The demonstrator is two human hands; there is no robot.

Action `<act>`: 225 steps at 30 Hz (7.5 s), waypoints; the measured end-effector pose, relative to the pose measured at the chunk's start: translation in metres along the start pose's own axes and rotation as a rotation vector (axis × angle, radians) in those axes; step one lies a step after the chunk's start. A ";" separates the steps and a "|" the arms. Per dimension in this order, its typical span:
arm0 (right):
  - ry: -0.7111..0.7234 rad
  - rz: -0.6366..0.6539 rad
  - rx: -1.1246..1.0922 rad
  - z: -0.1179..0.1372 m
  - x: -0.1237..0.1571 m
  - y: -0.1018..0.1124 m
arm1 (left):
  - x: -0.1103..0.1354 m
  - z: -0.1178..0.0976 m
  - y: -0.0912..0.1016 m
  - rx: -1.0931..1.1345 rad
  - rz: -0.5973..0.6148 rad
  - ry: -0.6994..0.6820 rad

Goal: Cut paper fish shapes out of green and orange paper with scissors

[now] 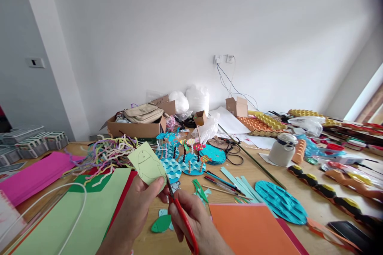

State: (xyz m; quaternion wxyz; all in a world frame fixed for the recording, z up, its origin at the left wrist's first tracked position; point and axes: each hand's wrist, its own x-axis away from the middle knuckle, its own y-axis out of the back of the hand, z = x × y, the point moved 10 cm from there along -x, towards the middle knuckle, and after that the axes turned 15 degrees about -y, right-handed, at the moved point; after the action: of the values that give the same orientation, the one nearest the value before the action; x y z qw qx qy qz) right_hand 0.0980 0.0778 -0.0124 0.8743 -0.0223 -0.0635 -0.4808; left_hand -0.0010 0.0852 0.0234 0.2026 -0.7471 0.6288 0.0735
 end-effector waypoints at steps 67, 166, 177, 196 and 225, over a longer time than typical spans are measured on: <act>0.041 -0.042 0.047 0.000 -0.001 0.004 | 0.001 -0.008 -0.002 0.043 -0.052 -0.015; 0.021 -0.097 0.200 0.010 0.004 0.007 | 0.000 -0.013 0.004 -0.071 -0.041 -0.015; 0.033 -0.122 0.237 0.000 0.000 0.010 | -0.002 -0.012 0.008 -0.053 -0.064 -0.032; -0.102 -0.002 0.025 -0.002 0.002 0.001 | 0.001 -0.006 -0.006 0.072 -0.027 0.029; -0.091 -0.018 -0.040 -0.008 -0.004 -0.003 | 0.002 0.004 -0.003 0.056 -0.046 0.023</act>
State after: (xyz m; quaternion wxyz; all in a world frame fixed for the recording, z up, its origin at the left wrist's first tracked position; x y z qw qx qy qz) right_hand 0.0938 0.0787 -0.0212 0.8654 -0.0612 -0.0938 -0.4883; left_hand 0.0027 0.0851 0.0194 0.2180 -0.7562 0.6155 0.0424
